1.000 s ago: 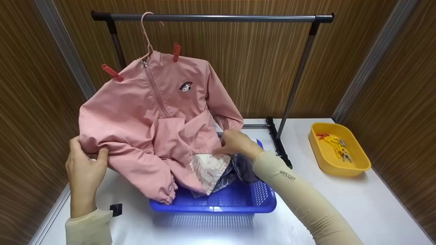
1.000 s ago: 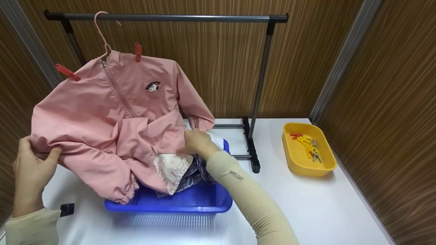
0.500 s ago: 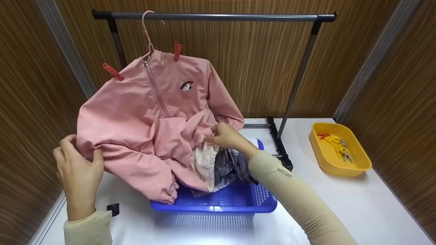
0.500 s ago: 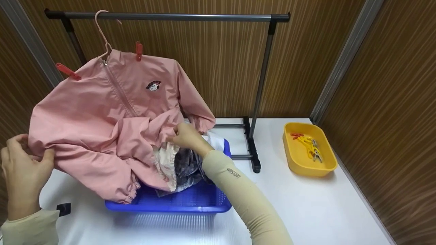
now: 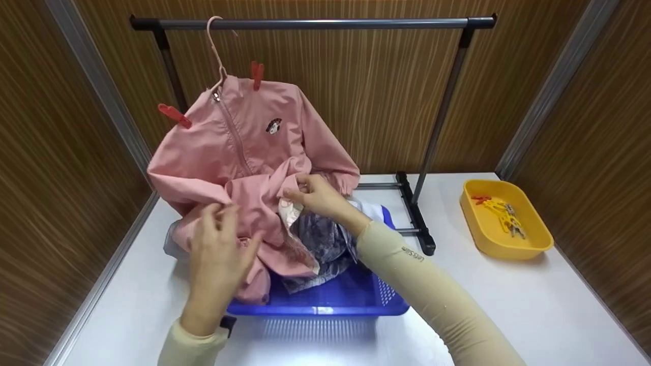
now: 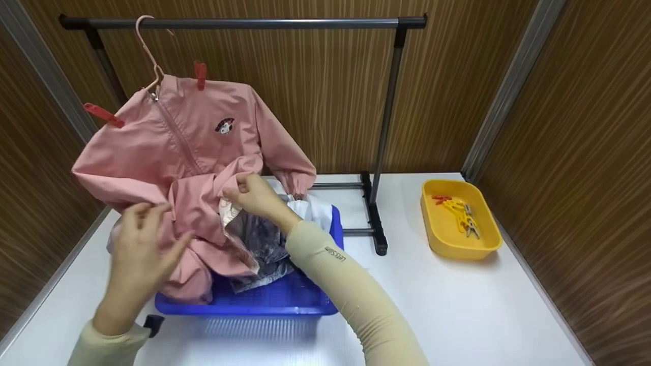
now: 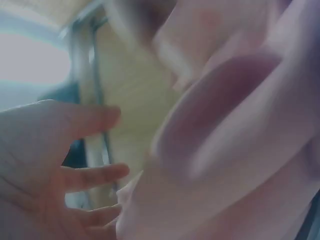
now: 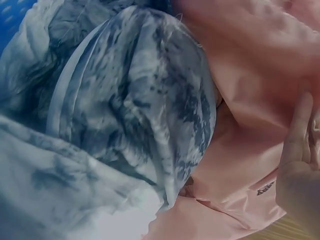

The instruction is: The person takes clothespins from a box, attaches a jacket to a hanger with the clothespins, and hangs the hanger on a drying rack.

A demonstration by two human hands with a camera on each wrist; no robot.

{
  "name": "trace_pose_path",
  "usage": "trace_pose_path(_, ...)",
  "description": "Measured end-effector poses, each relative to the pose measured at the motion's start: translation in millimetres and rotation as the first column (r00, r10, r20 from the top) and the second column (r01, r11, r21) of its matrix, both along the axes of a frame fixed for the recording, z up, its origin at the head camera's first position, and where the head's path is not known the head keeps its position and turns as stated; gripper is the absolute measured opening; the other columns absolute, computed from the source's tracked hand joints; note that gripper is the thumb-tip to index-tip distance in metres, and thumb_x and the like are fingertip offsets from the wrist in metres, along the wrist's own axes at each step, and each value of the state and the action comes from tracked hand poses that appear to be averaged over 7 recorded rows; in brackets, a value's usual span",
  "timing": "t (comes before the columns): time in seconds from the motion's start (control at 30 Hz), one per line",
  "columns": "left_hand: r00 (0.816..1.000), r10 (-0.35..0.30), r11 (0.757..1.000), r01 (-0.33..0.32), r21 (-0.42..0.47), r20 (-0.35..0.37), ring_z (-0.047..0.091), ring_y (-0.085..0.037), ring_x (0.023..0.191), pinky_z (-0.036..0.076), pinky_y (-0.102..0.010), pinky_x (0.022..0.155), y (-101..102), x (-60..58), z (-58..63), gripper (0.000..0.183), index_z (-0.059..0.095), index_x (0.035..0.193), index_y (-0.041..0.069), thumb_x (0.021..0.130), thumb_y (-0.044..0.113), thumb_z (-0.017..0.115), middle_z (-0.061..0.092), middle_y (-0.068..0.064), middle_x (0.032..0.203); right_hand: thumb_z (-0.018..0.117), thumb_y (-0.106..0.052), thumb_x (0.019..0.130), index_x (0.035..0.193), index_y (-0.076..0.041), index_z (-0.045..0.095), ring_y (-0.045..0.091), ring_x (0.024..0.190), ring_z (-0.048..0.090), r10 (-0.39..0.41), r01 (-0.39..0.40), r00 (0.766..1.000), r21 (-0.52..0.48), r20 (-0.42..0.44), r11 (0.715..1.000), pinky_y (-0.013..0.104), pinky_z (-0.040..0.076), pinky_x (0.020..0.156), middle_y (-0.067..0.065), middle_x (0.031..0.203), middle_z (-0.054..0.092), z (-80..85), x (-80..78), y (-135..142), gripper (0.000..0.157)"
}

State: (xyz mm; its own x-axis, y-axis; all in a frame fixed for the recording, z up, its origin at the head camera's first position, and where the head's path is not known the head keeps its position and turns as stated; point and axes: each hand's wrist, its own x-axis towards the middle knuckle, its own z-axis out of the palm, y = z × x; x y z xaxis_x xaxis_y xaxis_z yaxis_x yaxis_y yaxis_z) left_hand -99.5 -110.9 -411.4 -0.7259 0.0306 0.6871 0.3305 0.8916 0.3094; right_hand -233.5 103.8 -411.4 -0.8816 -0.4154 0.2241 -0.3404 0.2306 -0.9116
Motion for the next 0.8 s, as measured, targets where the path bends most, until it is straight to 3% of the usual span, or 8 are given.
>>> trace_pose_path(0.1, 0.997, -0.020, 0.994, 0.028, -0.105, 0.072, 0.062, -0.049, 0.119, 0.052, -0.064, 0.100, 7.9, -11.1, -7.4, 0.077, 0.060, 0.142, 0.005, 0.082, 0.040, 0.094, 0.056, -0.030, 0.134, 0.061, -0.014, 0.110, 0.098, -0.010, 0.062, 0.004, 0.066, 0.062, 0.042, -0.037, 0.997, -0.073, 0.066, 0.997, 0.026, 0.061, 0.065, -0.008, 0.073, 0.063, 2.3, 2.1, -4.7, 0.013)
trace_pose_path(0.2, 0.995, -0.012, 0.982, 0.030, -0.187, 0.099, 0.065, -0.048, 0.107, 0.055, -0.061, 0.091, 11.3, -22.7, -10.9, 0.081, 0.060, 0.140, 0.006, 0.080, 0.049, 0.093, 0.057, -0.028, 0.124, 0.056, -0.011, 0.111, 0.112, -0.004, 0.063, 0.007, 0.073, 0.068, 0.102, -0.084, 0.988, -0.149, 0.114, 0.985, 0.032, 0.065, 0.073, -0.004, 0.080, 0.067, 4.6, 4.3, -8.7, 0.010)
trace_pose_path(0.3, 0.995, -0.009, 0.974, 0.032, -0.225, 0.102, 0.066, -0.047, 0.095, 0.056, -0.059, 0.080, 11.7, -32.5, -10.0, 0.068, 0.064, 0.123, 0.003, 0.079, 0.045, 0.095, 0.057, -0.026, 0.115, 0.051, -0.008, 0.113, 0.128, 0.001, 0.060, 0.010, 0.083, 0.072, 0.165, -0.128, 0.973, -0.223, 0.158, 0.966, 0.036, 0.067, 0.084, 0.000, 0.090, 0.070, 7.0, 7.0, -13.3, 0.020)
trace_pose_path(0.4, 0.986, -0.026, 0.976, 0.061, -0.207, 0.167, 0.067, -0.047, 0.091, 0.056, -0.061, 0.076, 9.2, -40.0, -4.0, 0.059, 0.066, 0.113, 0.002, 0.081, 0.044, 0.093, 0.058, -0.024, 0.110, 0.048, -0.007, 0.114, 0.137, 0.003, 0.055, 0.013, 0.092, 0.074, 0.203, -0.147, 0.961, -0.271, 0.190, 0.951, 0.040, 0.065, 0.093, 0.003, 0.099, 0.072, 7.9, 9.0, -17.2, 0.027)
trace_pose_path(0.47, 0.968, -0.044, 0.985, 0.084, -0.153, 0.246, 0.067, -0.045, 0.093, 0.055, -0.061, 0.079, 6.3, -44.3, 2.0, 0.058, 0.066, 0.108, 0.002, 0.084, 0.049, 0.090, 0.061, -0.022, 0.107, 0.046, -0.007, 0.114, 0.141, 0.003, 0.053, 0.017, 0.099, 0.075, 0.218, -0.153, 0.954, -0.294, 0.205, 0.943, 0.042, 0.064, 0.098, 0.005, 0.105, 0.072, 7.9, 9.6, -19.6, 0.030)
trace_pose_path(0.6, 0.929, -0.061, 0.997, 0.074, -0.022, 0.365, 0.067, -0.043, 0.098, 0.055, -0.060, 0.082, -0.3, -53.8, 13.0, 0.067, 0.058, 0.115, 0.005, 0.085, 0.059, 0.085, 0.064, -0.019, 0.105, 0.045, -0.007, 0.114, 0.145, 0.003, 0.050, 0.026, 0.112, 0.075, 0.241, -0.166, 0.946, -0.319, 0.216, 0.933, 0.044, 0.061, 0.103, 0.013, 0.115, 0.072, 9.1, 10.9, -25.3, 0.033)
trace_pose_path(0.7, 0.924, -0.046, 0.998, 0.057, -0.018, 0.380, 0.071, -0.051, 0.097, 0.056, -0.064, 0.079, -4.2, -61.4, 16.7, 0.069, 0.051, 0.127, 0.005, 0.087, 0.049, 0.085, 0.068, -0.024, 0.106, 0.044, -0.006, 0.114, 0.148, 0.004, 0.047, 0.029, 0.119, 0.074, 0.255, -0.177, 0.943, -0.327, 0.215, 0.928, 0.046, 0.059, 0.108, 0.021, 0.124, 0.072, 10.2, 12.0, -29.4, 0.036)
trace_pose_path(0.8, 0.921, -0.026, 0.994, 0.064, -0.085, 0.388, 0.072, -0.057, 0.097, 0.056, -0.068, 0.077, -8.6, -69.0, 18.7, 0.050, 0.054, 0.128, 0.002, 0.090, 0.025, 0.078, 0.071, -0.029, 0.108, 0.044, -0.006, 0.114, 0.147, 0.004, 0.048, 0.029, 0.119, 0.073, 0.253, -0.176, 0.943, -0.319, 0.217, 0.931, 0.051, 0.055, 0.113, 0.027, 0.129, 0.071, 10.3, 13.0, -31.7, 0.035)
